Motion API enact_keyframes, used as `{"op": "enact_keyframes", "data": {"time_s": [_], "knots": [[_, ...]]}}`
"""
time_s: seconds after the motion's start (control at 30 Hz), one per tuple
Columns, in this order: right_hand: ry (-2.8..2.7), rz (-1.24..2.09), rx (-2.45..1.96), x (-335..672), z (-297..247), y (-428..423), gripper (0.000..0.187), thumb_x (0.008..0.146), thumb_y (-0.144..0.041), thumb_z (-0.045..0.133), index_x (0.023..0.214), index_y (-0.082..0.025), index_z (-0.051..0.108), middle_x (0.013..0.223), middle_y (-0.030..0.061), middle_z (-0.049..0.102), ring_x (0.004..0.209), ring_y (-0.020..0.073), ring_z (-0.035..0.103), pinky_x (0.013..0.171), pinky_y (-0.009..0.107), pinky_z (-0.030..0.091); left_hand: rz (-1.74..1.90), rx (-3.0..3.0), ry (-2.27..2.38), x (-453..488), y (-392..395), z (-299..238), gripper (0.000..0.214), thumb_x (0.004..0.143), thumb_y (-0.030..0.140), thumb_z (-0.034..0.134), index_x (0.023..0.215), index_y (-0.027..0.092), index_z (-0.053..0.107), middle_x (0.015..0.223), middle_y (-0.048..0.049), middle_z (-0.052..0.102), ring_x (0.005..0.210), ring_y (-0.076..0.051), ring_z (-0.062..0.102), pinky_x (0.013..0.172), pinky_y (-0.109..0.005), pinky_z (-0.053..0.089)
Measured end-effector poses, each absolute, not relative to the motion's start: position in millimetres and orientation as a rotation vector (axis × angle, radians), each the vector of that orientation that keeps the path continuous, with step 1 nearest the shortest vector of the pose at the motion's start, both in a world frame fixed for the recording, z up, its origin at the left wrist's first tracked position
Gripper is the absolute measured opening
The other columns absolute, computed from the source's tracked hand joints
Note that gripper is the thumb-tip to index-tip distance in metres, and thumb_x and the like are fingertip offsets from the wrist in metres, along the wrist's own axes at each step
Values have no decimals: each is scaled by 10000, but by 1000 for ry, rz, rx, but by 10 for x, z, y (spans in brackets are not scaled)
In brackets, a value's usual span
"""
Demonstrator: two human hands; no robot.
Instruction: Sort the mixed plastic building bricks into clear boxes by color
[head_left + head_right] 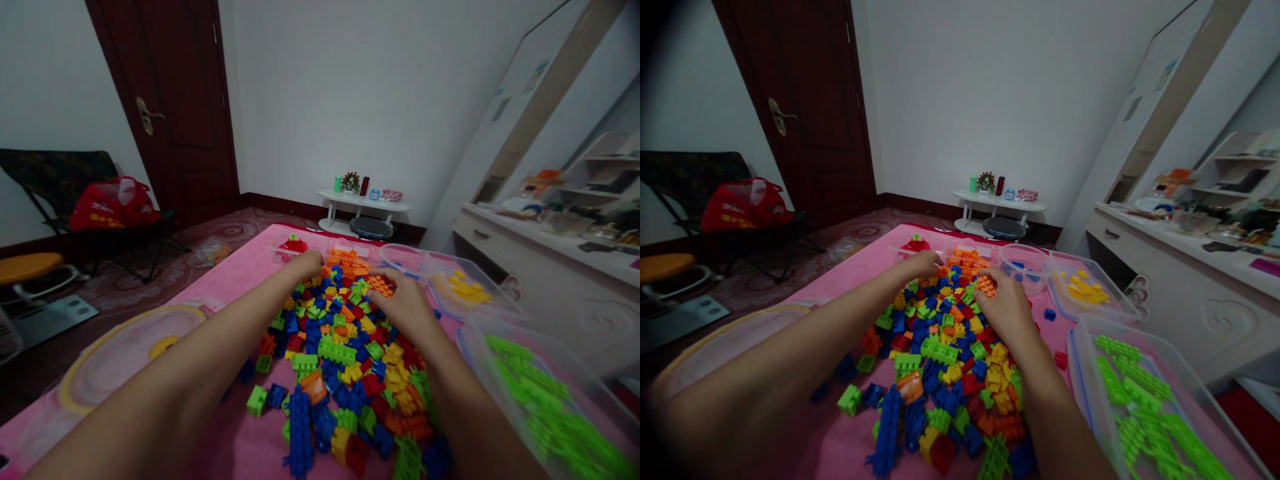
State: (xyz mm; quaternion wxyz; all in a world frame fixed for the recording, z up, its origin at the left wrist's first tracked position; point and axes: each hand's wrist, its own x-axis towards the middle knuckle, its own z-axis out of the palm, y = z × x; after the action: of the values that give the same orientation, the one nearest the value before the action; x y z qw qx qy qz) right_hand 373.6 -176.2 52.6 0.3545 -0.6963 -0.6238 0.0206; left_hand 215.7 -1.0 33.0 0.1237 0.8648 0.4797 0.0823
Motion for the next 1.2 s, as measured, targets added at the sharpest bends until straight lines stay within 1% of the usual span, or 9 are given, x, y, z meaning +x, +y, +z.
{"op": "enact_keyframes", "data": {"time_s": [0.2,0.37,0.5,0.6,0.7,0.8,0.9,1.03,1.2], "knots": [[-1605,60,-1751,3774,524,-1758,357,682,-225,589,1029,-181,661,1034,64,682,931,235,624,845,351,464,140,2602,1441,2225,-28,223,383,716,214,623,1096,195,672,1095,-131,672,1015,-255,618,856,-295,462],[-1551,80,-1705,3785,465,-1725,342,672,-222,605,1005,-176,666,1003,71,688,914,240,628,831,352,470,205,2611,1514,2145,-71,260,300,690,208,653,979,157,713,1039,-143,685,970,-266,631,805,-303,477],[-1294,467,-1522,3748,412,-1698,370,742,-337,591,1074,-174,606,970,81,688,713,198,663,604,294,504,372,2606,1575,2074,-194,371,221,734,214,608,920,190,724,969,-108,704,917,-234,639,755,-282,471],[-1000,811,-1323,3702,377,-1678,308,782,-354,582,1031,-173,568,942,78,684,650,170,666,500,244,492,617,2525,1363,2088,-360,460,204,769,250,581,900,173,717,864,-67,714,801,-179,640,680,-238,458],[-766,1022,-1124,3650,369,-1669,210,791,-296,603,954,-176,552,891,63,687,674,157,670,559,259,543,815,2339,918,2160,-570,520,200,760,258,596,838,119,717,760,-41,710,682,-142,616,613,-212,445],[-641,1176,-999,3590,389,-1685,175,800,-275,608,930,-164,568,840,53,692,662,150,666,627,303,576,886,2335,729,2231,-789,554,180,738,221,614,832,129,736,746,-39,711,673,-140,613,618,-215,440],[-598,1234,-941,3532,391,-1720,166,787,-256,627,915,-158,589,817,38,695,635,136,655,671,324,585,906,2440,688,2249,-947,566,174,723,163,609,824,155,750,770,-47,715,716,-150,622,666,-227,446],[-579,1228,-957,3492,350,-1754,199,744,-198,663,927,-168,591,814,33,696,651,147,662,680,334,588,971,2421,706,2174,-934,568,166,734,193,609,819,164,748,785,-48,717,730,-155,626,685,-242,455],[-366,1154,-1062,3584,468,-1542,56,859,-182,496,866,-177,552,742,47,676,700,149,671,635,277,583,1251,2053,825,1968,-675,639,179,758,225,589,830,127,720,790,-59,721,711,-150,643,655,-240,474]]}}
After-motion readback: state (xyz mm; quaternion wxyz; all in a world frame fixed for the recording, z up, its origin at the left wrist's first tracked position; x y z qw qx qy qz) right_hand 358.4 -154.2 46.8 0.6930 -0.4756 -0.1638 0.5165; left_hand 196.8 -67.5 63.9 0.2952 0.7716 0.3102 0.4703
